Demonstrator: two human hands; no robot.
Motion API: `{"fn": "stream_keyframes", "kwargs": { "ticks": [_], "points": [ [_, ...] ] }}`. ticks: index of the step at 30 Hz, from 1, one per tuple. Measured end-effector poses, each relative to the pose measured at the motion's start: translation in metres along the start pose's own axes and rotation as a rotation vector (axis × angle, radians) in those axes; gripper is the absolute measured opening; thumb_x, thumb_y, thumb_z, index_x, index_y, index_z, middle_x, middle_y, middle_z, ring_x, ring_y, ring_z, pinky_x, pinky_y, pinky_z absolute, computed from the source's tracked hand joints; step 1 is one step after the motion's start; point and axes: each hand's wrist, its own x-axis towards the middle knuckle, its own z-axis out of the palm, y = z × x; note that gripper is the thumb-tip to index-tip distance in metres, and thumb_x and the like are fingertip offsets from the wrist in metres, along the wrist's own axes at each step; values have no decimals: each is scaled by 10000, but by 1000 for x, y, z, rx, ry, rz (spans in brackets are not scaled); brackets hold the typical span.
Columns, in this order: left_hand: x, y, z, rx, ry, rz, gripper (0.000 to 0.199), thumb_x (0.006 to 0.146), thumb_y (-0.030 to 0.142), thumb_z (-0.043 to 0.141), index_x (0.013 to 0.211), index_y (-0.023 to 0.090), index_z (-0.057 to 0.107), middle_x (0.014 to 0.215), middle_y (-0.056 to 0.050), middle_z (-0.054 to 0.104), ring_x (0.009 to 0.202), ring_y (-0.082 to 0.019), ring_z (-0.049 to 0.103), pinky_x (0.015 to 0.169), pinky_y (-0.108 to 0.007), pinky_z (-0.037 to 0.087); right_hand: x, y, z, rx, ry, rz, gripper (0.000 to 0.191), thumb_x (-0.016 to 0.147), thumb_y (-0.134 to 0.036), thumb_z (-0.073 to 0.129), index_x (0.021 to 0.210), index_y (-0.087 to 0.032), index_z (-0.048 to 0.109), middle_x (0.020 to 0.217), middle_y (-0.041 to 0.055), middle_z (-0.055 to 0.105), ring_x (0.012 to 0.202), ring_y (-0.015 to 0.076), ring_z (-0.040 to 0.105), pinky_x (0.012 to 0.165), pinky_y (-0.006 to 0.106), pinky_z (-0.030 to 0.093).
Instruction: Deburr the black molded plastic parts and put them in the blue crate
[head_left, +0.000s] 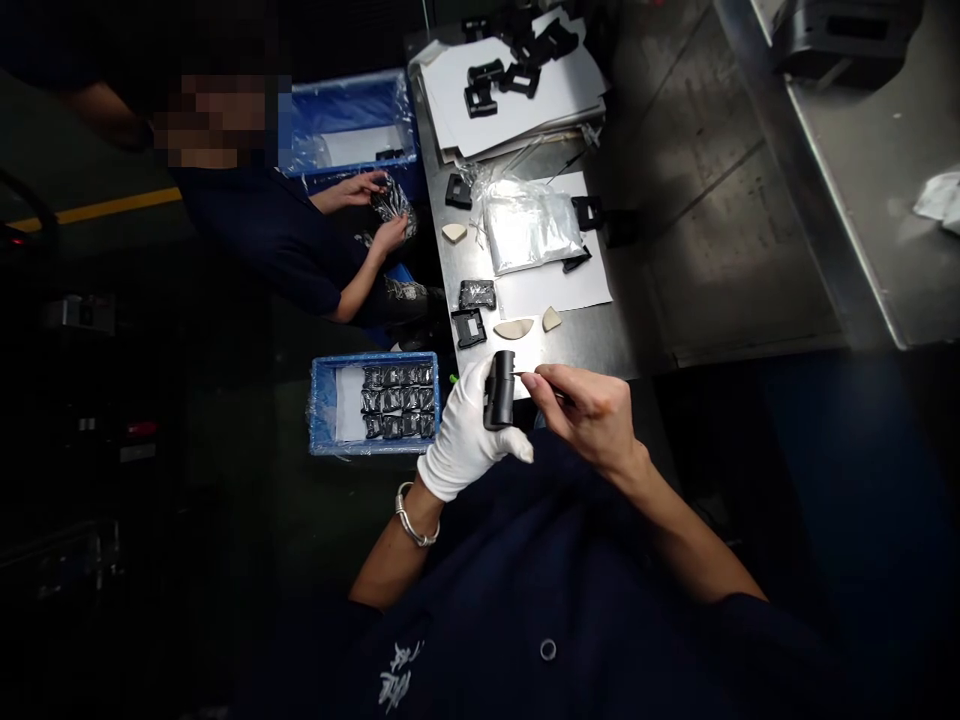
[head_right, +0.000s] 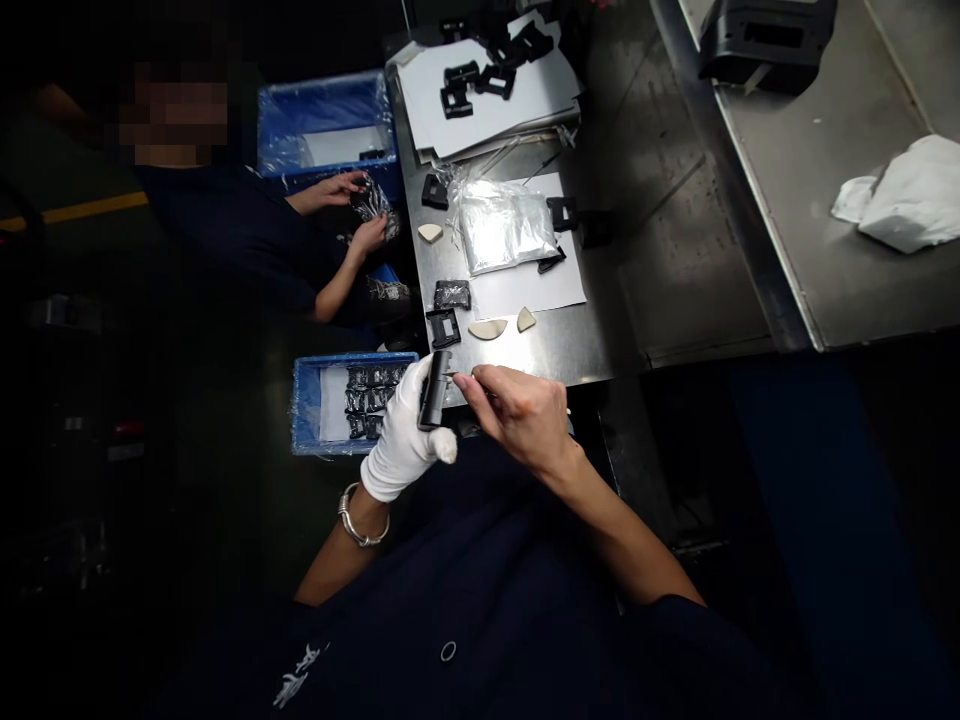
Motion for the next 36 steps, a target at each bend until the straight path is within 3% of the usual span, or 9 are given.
{"fn": "stream_keyframes", "kwargs": {
  "ticks": [9,12,15,18,20,23,28,32,36],
  "points": [
    [-8,2,2,-42,-36,59,1110,547,869,661,1358,134,475,1183,-161,614,1101,-343,626,986,-477,514,19,16,-1,-70,16,121,387,958,-466,546,736,-178,678,606,12,584,565,106,465,563,280,243],
    [-7,5,3,12,-21,35,976,667,804,648,1372,151,472,1217,-167,594,1108,-325,617,976,-452,513,19,16,-4,251,-23,270,446,956,-507,529,705,-159,651,578,-6,506,536,92,398,547,264,258],
    [-3,7,6,163,-48,-23,815,717,648,742,1353,196,507,1182,-139,595,1077,-310,615,938,-430,522,12,8,-5,658,-229,416,437,891,-539,617,684,-154,611,571,-28,431,525,80,343,507,250,247],
    [1,3,6,288,-120,-13,883,676,614,792,1387,185,491,1156,-142,587,1068,-331,601,939,-486,513,2,6,1,967,-367,549,409,788,-488,757,655,-163,547,562,-51,383,497,59,308,463,231,208],
    [2,-1,4,270,-111,5,1054,585,629,844,1440,173,429,1240,-166,555,1175,-364,554,1024,-537,466,-4,9,7,1148,-321,647,423,757,-455,793,639,-180,494,522,-78,328,439,41,261,422,218,180],
    [3,-7,2,-48,80,-89,1182,569,626,857,1510,206,278,1421,-181,456,1325,-335,482,1093,-489,448,-9,18,17,1343,-175,682,455,714,-460,820,635,-204,452,469,-114,259,363,25,198,365,203,166],
    [2,-7,2,-566,156,-386,520,830,448,715,1250,176,572,1139,-98,687,981,-207,691,876,-357,580,-14,26,41,1438,-167,655,452,662,-493,841,683,-210,489,462,-120,281,351,30,215,346,197,189],
    [3,-2,-4,-379,281,-401,271,765,324,780,954,153,690,847,-20,711,753,-149,664,749,-288,566,-12,23,47,1243,-39,683,347,760,-414,791,979,-177,664,584,-89,354,432,33,262,391,197,196],
    [2,2,-10,-213,210,-295,188,793,328,752,868,162,708,787,-12,688,734,-145,631,708,-269,530,-3,12,31,1017,26,574,417,797,-415,757,1140,-186,701,648,-55,422,499,54,341,429,214,257]
  ]
}}
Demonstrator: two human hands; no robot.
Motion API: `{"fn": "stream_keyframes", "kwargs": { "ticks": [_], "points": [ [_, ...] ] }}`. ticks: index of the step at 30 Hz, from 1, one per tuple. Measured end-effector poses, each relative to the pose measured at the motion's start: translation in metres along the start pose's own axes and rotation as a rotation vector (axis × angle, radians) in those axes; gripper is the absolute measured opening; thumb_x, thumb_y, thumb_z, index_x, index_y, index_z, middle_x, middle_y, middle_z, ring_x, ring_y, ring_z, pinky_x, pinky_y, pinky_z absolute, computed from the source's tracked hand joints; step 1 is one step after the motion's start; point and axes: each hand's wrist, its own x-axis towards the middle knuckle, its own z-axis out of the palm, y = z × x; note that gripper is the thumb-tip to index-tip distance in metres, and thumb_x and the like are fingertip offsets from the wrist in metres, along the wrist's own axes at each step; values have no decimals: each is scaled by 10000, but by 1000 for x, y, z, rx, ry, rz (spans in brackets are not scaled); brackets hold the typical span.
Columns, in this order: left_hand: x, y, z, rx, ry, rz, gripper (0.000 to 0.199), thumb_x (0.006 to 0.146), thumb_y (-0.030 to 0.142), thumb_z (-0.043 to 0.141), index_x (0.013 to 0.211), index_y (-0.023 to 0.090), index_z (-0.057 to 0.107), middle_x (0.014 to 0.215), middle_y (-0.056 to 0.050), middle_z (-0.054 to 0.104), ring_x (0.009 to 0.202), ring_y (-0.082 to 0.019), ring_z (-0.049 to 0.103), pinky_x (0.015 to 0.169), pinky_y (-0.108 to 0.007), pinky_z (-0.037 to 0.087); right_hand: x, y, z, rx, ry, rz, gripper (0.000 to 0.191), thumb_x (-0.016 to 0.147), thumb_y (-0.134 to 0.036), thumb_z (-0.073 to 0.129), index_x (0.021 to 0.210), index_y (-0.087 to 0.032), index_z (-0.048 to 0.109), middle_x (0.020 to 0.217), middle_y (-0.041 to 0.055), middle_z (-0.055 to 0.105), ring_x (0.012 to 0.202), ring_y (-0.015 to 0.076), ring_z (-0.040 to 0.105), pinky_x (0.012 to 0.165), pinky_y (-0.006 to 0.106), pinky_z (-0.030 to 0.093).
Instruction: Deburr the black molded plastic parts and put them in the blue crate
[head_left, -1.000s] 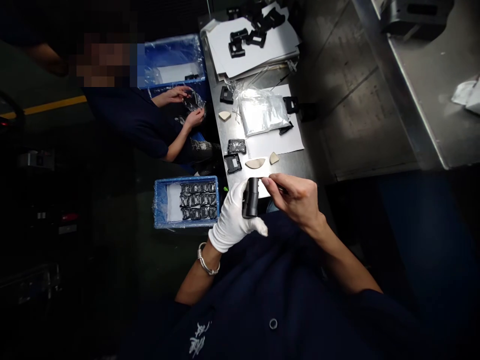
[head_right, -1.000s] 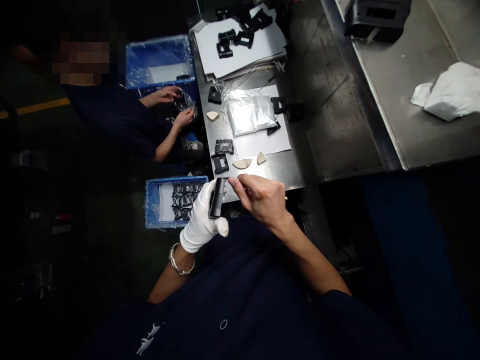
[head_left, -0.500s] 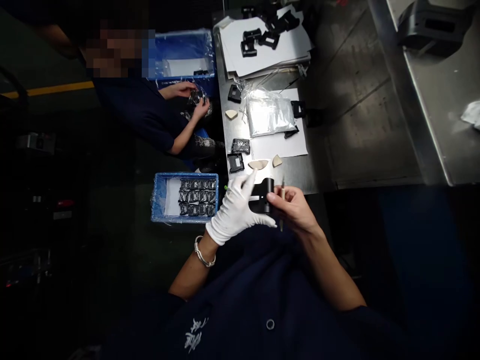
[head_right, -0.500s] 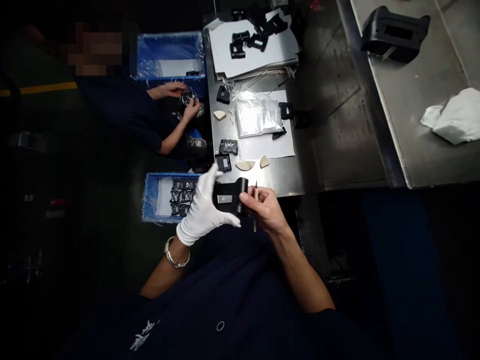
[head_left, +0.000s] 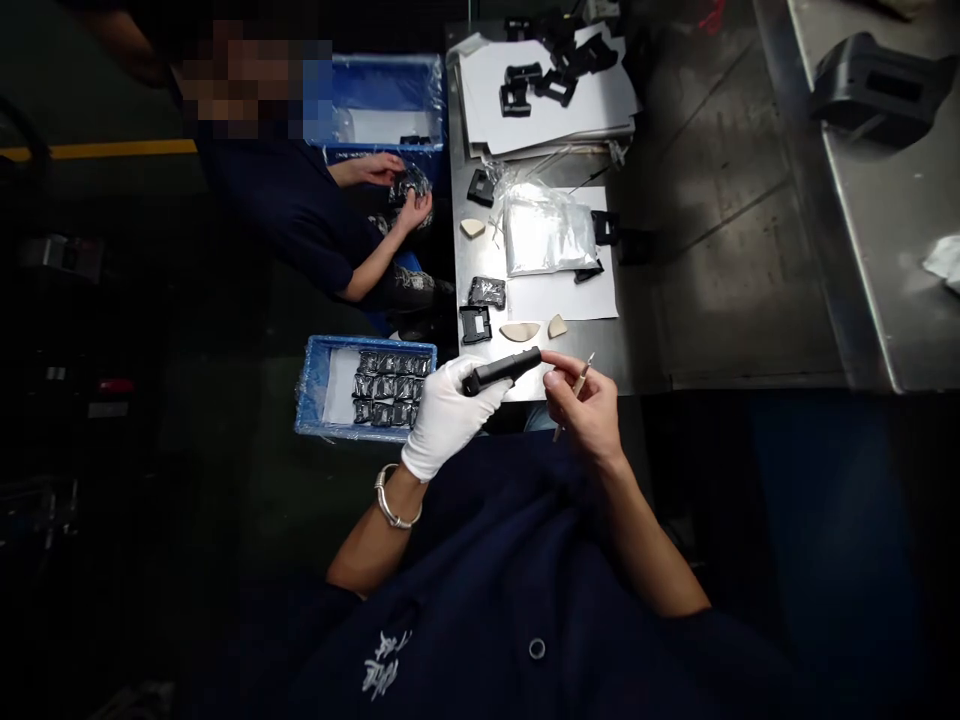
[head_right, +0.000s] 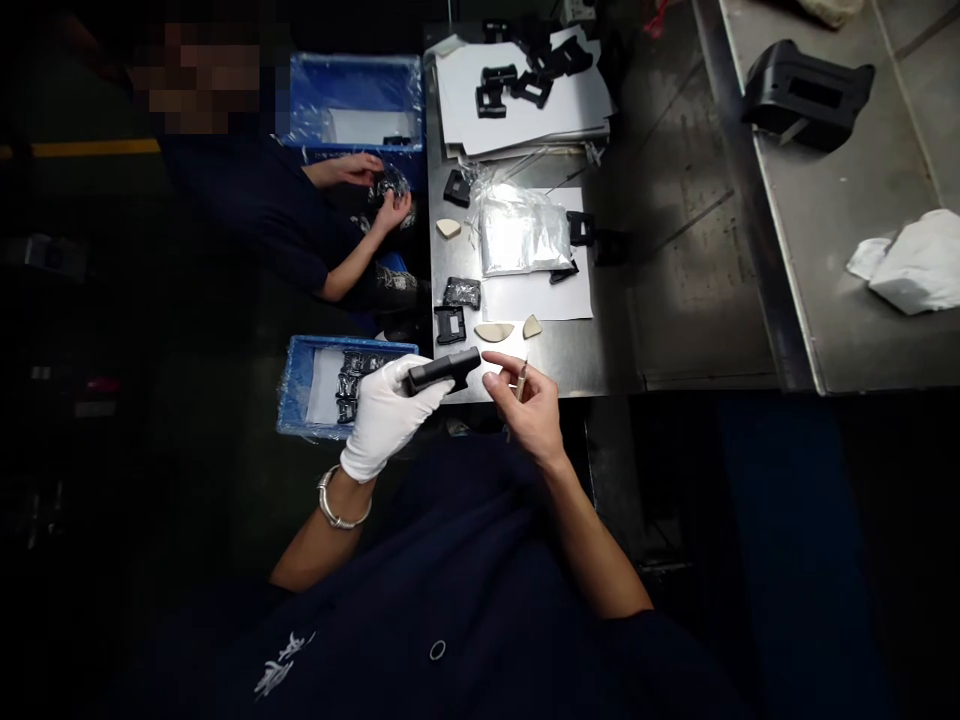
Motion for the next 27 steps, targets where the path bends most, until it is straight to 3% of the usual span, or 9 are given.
{"fn": "stream_keyframes", "kwargs": {
  "ticks": [5,12,14,20,27],
  "points": [
    [-4,4,0,-12,-29,20,155,802,308,749,851,165,714,759,2,663,696,-125,606,662,-245,504,-2,-22,9,51,-61,-3,382,796,-406,754,1118,-207,711,627,-64,383,472,52,312,410,219,247],
    [-7,5,2,-112,-63,-113,286,781,372,770,960,150,744,807,-25,728,692,-151,655,612,-248,544,-2,-17,10,150,-62,45,328,794,-375,757,1072,-209,702,618,-75,375,435,36,259,381,216,213],
    [-7,6,1,-72,-62,-69,282,801,372,755,980,154,749,819,-25,732,705,-152,659,628,-252,549,-2,-17,10,160,-63,36,325,797,-366,756,1075,-208,701,619,-76,376,433,35,258,379,217,204],
    [-1,6,-5,104,-49,262,175,852,261,718,1007,185,748,916,-30,738,822,-149,675,799,-272,552,-5,-21,12,141,-50,11,335,785,-350,764,1090,-226,701,592,-85,346,424,41,238,383,227,198],
    [1,4,-9,65,-36,316,90,848,210,720,912,148,730,905,-46,744,839,-160,694,803,-275,553,-8,-21,13,166,-82,-33,291,809,-303,749,1088,-225,718,579,-80,339,434,42,274,384,211,211]
  ]
}}
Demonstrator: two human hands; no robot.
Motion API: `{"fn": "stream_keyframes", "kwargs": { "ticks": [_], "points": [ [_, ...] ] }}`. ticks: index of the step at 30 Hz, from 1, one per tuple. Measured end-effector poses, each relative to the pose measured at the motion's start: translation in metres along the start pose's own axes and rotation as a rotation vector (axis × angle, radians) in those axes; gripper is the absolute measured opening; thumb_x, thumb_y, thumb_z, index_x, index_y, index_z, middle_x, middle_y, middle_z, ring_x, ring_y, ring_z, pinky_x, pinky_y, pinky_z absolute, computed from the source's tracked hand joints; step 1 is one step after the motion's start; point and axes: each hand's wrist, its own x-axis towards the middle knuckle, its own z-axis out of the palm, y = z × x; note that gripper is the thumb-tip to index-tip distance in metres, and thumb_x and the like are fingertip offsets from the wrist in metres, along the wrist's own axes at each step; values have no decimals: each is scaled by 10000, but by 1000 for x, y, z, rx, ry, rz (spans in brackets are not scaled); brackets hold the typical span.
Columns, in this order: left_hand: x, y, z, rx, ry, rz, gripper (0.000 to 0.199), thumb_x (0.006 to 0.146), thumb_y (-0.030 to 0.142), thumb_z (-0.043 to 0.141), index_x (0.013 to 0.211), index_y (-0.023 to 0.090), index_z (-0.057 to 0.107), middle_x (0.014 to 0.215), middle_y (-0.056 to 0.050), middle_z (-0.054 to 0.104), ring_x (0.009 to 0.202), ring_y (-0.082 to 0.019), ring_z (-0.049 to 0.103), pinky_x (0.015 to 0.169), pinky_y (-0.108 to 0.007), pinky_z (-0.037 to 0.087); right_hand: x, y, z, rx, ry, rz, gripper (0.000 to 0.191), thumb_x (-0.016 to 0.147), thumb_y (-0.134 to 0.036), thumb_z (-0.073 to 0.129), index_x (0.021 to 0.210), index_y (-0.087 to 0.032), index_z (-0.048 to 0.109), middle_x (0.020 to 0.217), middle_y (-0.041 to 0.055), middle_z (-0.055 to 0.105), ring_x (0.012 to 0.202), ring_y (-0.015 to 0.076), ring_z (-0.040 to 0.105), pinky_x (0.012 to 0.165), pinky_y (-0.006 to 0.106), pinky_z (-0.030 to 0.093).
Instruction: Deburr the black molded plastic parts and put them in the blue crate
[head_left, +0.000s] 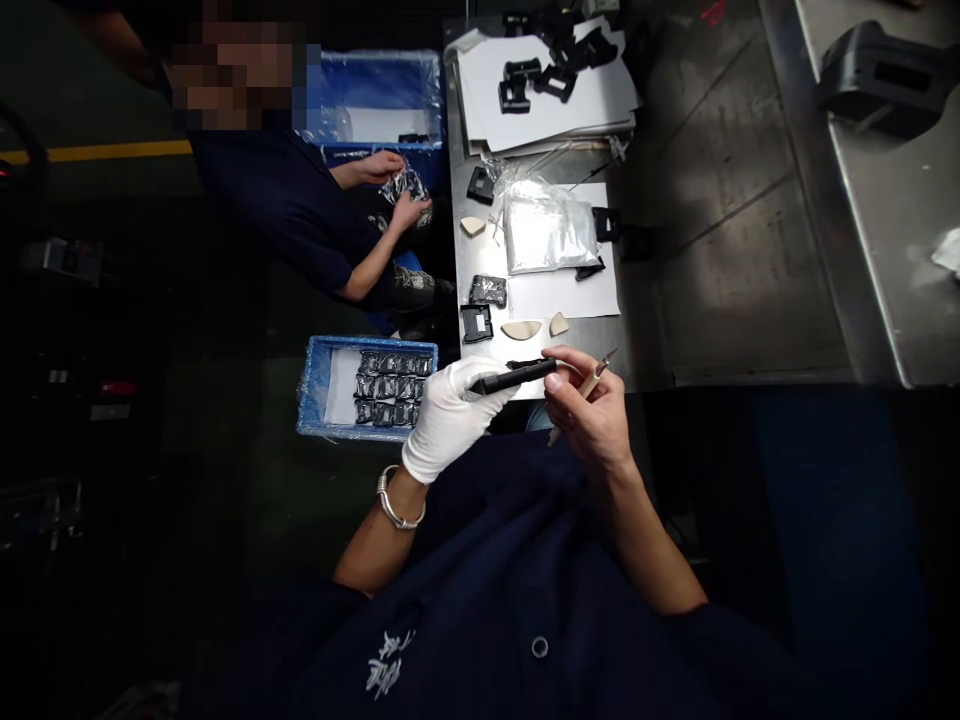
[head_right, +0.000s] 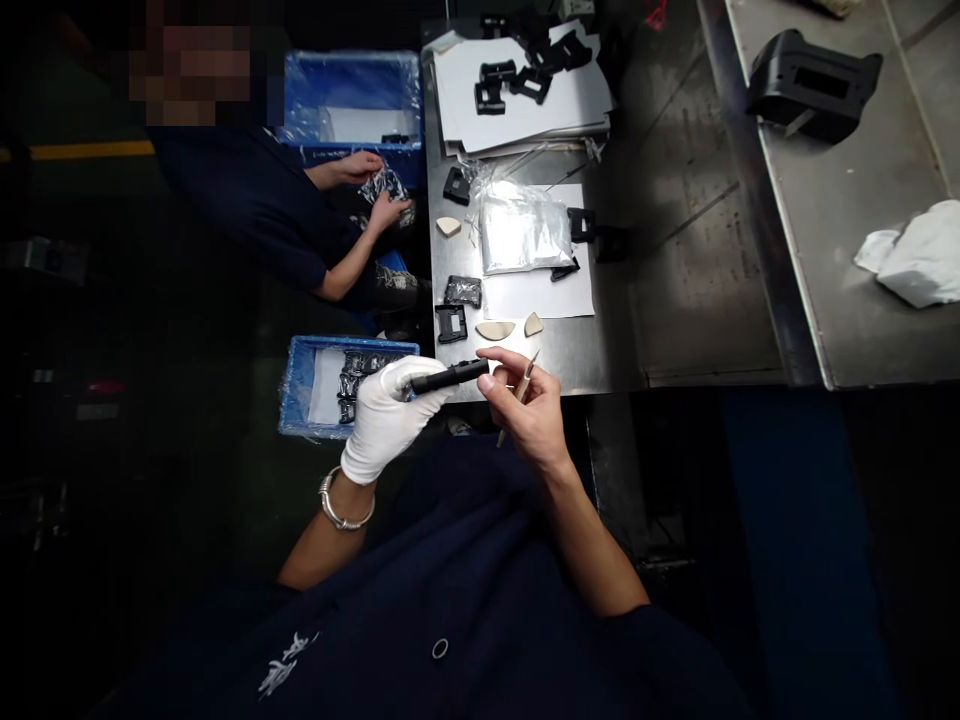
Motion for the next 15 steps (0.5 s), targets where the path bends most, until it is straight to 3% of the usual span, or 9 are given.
{"fn": "stream_keyframes", "kwargs": {
  "ticks": [15],
  "points": [
    [-2,-2,-2,-18,-33,14,89,842,172,728,929,151,734,936,-50,750,850,-154,710,801,-268,579,-5,3,-1,-20,1,-39,270,833,-255,732,1101,-226,725,596,-73,369,446,38,317,402,203,253]
  ]
}}
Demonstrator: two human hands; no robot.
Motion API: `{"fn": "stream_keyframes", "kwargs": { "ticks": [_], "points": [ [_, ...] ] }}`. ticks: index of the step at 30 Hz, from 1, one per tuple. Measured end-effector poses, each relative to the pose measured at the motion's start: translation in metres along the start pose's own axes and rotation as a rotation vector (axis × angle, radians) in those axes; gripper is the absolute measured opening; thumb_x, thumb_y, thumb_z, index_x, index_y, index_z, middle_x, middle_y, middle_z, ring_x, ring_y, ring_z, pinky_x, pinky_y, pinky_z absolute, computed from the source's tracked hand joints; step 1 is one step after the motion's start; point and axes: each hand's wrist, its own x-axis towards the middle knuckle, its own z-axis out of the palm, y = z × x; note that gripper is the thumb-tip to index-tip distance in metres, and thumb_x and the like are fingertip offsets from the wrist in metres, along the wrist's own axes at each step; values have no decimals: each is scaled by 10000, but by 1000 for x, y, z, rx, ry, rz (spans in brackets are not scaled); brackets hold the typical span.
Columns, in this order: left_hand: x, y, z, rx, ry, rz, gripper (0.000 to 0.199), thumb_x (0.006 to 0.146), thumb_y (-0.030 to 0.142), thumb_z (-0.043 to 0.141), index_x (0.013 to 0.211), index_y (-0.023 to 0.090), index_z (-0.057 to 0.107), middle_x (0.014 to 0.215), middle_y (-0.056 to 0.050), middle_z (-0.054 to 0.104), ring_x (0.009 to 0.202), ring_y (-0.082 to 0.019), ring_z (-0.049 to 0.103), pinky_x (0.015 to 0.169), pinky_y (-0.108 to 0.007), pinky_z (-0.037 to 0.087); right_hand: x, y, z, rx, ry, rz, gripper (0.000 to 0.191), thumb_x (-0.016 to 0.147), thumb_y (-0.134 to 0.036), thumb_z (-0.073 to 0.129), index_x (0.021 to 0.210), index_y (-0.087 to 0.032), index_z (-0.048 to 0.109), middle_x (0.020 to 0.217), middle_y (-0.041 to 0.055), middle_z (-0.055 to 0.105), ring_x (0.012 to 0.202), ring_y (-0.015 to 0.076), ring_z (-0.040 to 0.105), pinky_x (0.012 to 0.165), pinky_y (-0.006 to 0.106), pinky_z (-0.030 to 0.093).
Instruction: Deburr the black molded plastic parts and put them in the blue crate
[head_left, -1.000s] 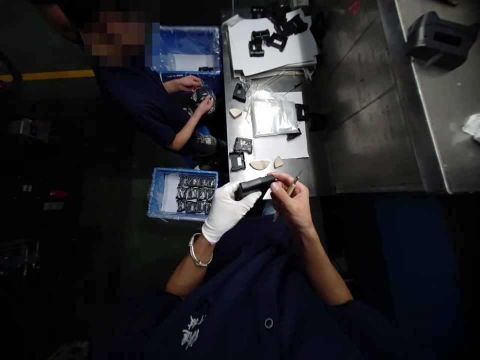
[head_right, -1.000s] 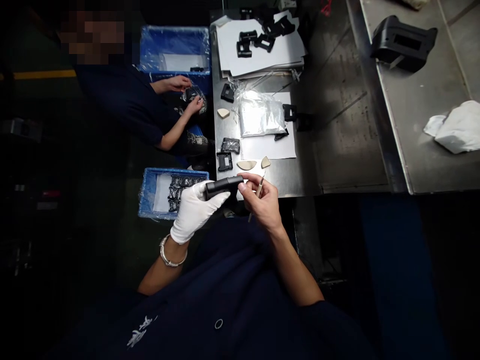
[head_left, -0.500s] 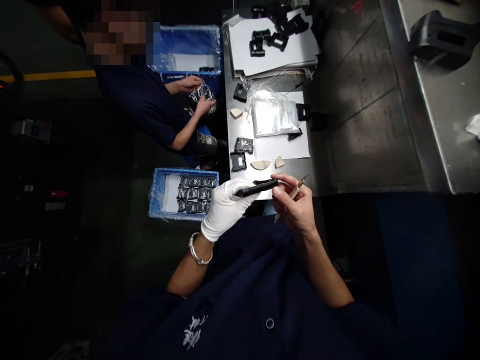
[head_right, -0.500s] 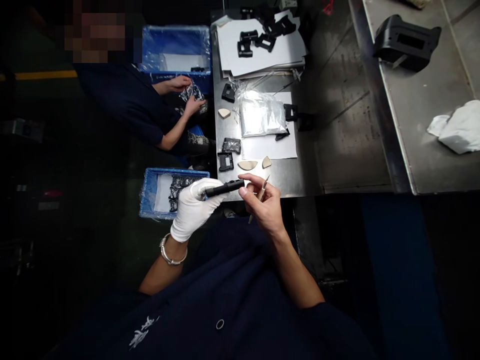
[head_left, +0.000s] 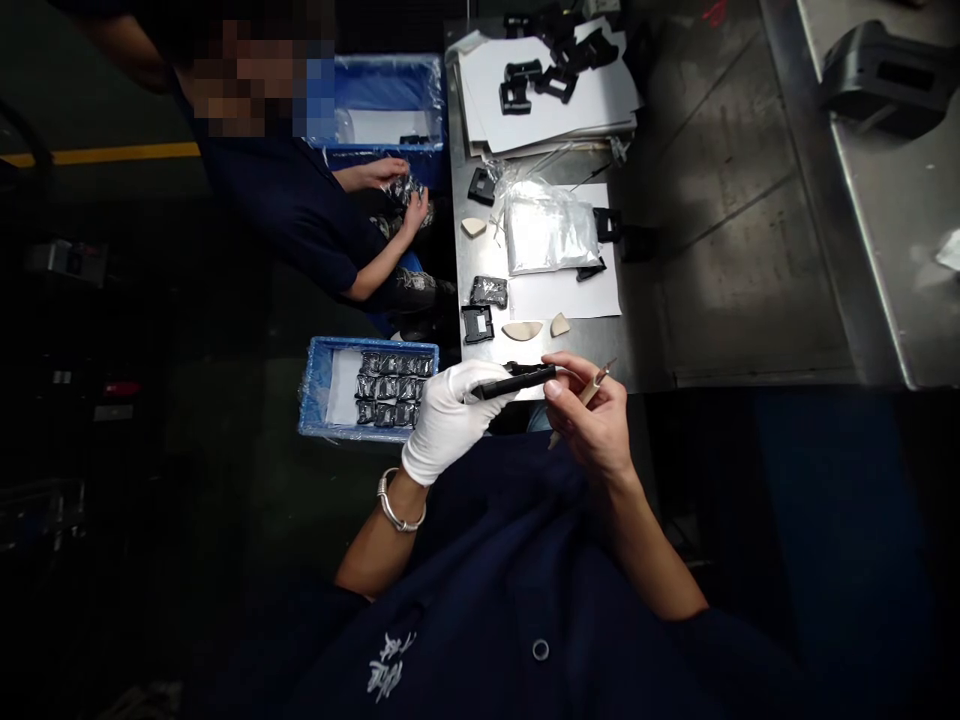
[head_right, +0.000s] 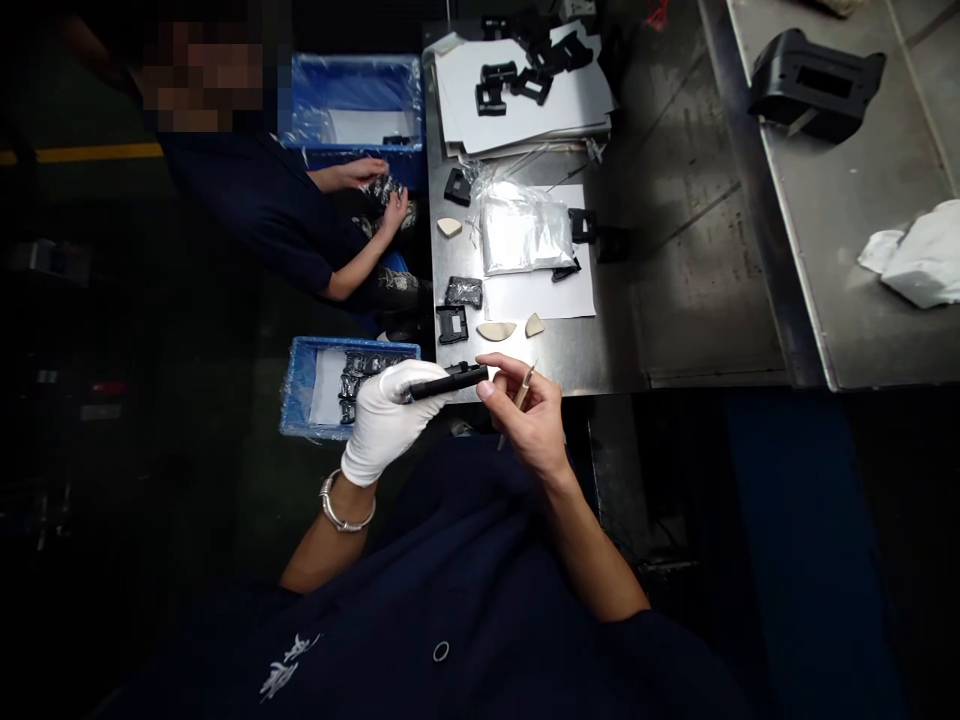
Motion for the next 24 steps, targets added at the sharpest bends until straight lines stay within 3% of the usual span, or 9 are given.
{"fn": "stream_keyframes", "kwargs": {
  "ticks": [7,11,15,20,24],
  "points": [
    [-1,-4,-3,75,-22,104,101,856,222,722,944,180,749,976,-59,758,922,-177,718,860,-302,582,-4,1,0,-73,-10,-25,258,866,-274,698,1121,-240,704,599,-74,359,459,50,323,427,220,261],
    [-1,-8,-1,154,-16,124,112,873,213,700,973,179,739,969,-59,760,909,-172,717,853,-301,577,-6,-1,4,-371,70,-146,272,900,-304,654,1161,-227,664,661,-47,423,524,79,377,483,247,335],
    [-4,-18,2,301,29,158,113,852,167,705,962,182,723,958,-53,758,903,-178,708,853,-319,564,-10,-4,7,-658,103,-283,336,924,-327,612,1227,-211,524,722,-22,508,587,118,479,549,272,424],
    [-7,-27,4,408,44,173,150,838,133,694,974,192,716,995,-57,753,914,-191,700,856,-338,548,-15,-10,11,-907,35,-351,103,954,-302,566,997,-210,549,780,11,615,653,131,576,614,265,450],
    [-8,-27,3,487,42,182,216,841,96,638,1012,200,719,1012,-56,757,912,-193,698,863,-340,536,-18,-11,18,-1067,37,-436,103,946,-289,588,908,-194,582,792,21,658,675,125,603,648,252,446]
  ]
}}
